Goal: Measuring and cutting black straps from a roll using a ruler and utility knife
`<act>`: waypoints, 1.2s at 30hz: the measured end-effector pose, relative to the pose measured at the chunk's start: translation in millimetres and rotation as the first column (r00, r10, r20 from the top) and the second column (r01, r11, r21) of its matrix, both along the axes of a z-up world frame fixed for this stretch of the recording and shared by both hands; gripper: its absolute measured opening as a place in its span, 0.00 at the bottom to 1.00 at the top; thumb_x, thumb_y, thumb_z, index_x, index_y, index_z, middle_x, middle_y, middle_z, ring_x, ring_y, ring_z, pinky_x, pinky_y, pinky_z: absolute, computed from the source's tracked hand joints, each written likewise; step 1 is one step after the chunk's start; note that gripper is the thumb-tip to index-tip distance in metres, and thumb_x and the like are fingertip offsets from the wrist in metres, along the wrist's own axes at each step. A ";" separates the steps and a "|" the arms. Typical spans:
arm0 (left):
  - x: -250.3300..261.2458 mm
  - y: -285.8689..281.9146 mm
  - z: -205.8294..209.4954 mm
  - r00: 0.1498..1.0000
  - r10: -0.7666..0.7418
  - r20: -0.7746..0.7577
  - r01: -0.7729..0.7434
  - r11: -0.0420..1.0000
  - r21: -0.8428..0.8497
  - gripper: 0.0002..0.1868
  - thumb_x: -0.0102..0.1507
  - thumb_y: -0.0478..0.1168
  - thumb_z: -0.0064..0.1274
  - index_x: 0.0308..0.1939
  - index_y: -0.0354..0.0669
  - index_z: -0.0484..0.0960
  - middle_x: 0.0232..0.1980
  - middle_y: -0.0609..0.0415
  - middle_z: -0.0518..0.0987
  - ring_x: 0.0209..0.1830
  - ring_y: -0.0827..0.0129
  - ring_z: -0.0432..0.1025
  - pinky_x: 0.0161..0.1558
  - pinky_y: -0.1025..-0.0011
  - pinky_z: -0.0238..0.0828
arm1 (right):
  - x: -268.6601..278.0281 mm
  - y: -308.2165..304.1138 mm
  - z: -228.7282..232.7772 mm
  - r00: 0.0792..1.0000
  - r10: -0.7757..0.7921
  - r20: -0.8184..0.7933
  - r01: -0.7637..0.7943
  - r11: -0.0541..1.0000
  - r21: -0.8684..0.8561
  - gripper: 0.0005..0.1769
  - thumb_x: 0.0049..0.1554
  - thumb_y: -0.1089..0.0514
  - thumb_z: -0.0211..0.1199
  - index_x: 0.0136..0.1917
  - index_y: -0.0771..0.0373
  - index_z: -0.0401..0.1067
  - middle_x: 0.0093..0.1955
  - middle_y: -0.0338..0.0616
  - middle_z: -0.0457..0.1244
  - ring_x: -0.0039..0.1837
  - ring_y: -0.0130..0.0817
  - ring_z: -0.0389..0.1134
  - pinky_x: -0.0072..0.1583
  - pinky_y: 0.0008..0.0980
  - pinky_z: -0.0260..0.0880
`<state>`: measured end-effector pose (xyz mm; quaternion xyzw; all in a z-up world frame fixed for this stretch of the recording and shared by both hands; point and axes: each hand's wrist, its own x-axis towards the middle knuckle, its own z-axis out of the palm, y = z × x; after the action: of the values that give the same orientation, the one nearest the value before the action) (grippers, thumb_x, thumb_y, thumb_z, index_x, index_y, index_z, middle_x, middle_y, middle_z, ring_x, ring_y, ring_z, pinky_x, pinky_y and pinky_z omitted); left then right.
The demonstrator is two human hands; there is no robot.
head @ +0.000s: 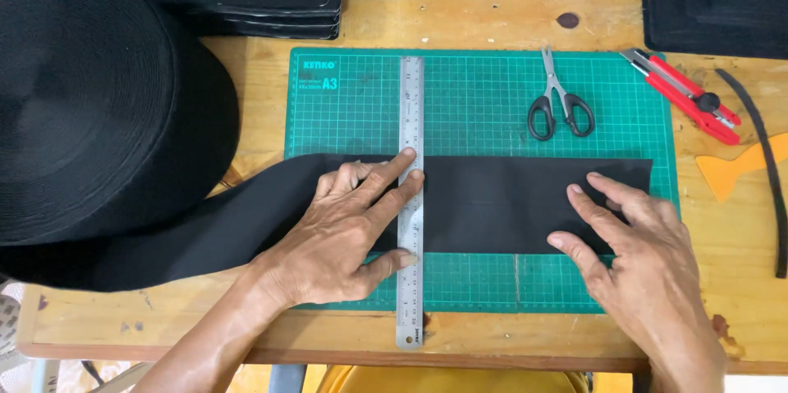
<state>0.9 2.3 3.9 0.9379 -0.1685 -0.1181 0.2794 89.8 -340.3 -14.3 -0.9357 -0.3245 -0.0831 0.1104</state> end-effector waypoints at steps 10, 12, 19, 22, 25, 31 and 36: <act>-2.5 -1.6 -10.1 0.996 0.018 0.082 -0.021 0.999 0.032 0.45 0.66 0.61 0.51 0.79 0.39 0.55 0.85 0.46 0.45 0.68 0.46 0.54 0.57 0.46 0.56 | -1.9 0.6 1.1 1.000 -0.006 -0.015 0.006 1.000 0.003 0.29 0.55 0.42 0.67 0.66 0.56 0.79 0.74 0.48 0.65 0.67 0.47 0.66 0.64 0.43 0.66; -2.2 -2.2 -9.6 0.994 0.028 0.103 -0.033 0.999 0.044 0.45 0.65 0.62 0.52 0.77 0.39 0.58 0.85 0.46 0.47 0.66 0.46 0.56 0.53 0.45 0.58 | -0.9 0.7 1.0 1.000 0.015 0.003 -0.015 1.000 0.006 0.29 0.56 0.42 0.68 0.66 0.57 0.79 0.74 0.50 0.66 0.67 0.45 0.68 0.65 0.43 0.65; -3.6 -2.0 -11.3 0.995 0.027 0.099 -0.031 0.999 0.041 0.45 0.66 0.62 0.52 0.78 0.39 0.57 0.85 0.46 0.47 0.67 0.46 0.56 0.55 0.44 0.58 | -2.5 0.3 1.1 1.000 0.006 0.003 -0.006 1.000 -0.030 0.29 0.56 0.42 0.67 0.66 0.57 0.79 0.74 0.49 0.66 0.68 0.45 0.67 0.65 0.43 0.66; -3.2 -1.7 -10.8 0.993 0.025 0.116 -0.030 0.999 0.038 0.45 0.66 0.62 0.51 0.77 0.39 0.58 0.85 0.45 0.47 0.67 0.46 0.56 0.55 0.45 0.58 | -2.4 1.1 2.2 1.000 -0.004 -0.012 0.004 1.000 -0.021 0.30 0.55 0.42 0.68 0.66 0.57 0.79 0.74 0.49 0.66 0.67 0.46 0.67 0.64 0.44 0.66; -2.6 -1.7 -9.4 0.995 0.025 0.096 -0.029 0.998 0.048 0.45 0.66 0.63 0.50 0.78 0.40 0.57 0.85 0.46 0.46 0.67 0.45 0.56 0.54 0.43 0.58 | -2.6 1.6 2.7 1.000 -0.010 -0.013 0.010 0.999 -0.039 0.31 0.55 0.41 0.68 0.67 0.57 0.79 0.74 0.49 0.66 0.68 0.46 0.67 0.64 0.43 0.66; -3.4 -2.5 -10.6 0.995 0.028 0.101 -0.033 0.998 0.046 0.44 0.67 0.63 0.48 0.78 0.40 0.57 0.85 0.46 0.46 0.66 0.46 0.56 0.53 0.44 0.59 | -2.7 2.3 2.8 0.999 0.019 0.027 -0.018 1.000 -0.008 0.29 0.56 0.43 0.69 0.66 0.59 0.80 0.73 0.52 0.67 0.67 0.46 0.68 0.65 0.43 0.66; -3.4 -1.8 -12.4 0.993 0.023 0.120 -0.029 0.999 0.045 0.45 0.66 0.61 0.52 0.78 0.39 0.58 0.85 0.45 0.47 0.67 0.46 0.56 0.55 0.46 0.58 | -2.3 2.2 3.3 1.000 0.017 0.012 -0.017 1.000 -0.017 0.29 0.56 0.43 0.69 0.66 0.59 0.80 0.73 0.52 0.66 0.68 0.46 0.67 0.66 0.43 0.66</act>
<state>-2.5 0.6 -8.5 0.9516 -0.1700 -0.0621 0.2483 87.5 -338.1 -11.0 -0.9334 -0.3336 -0.0849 0.1012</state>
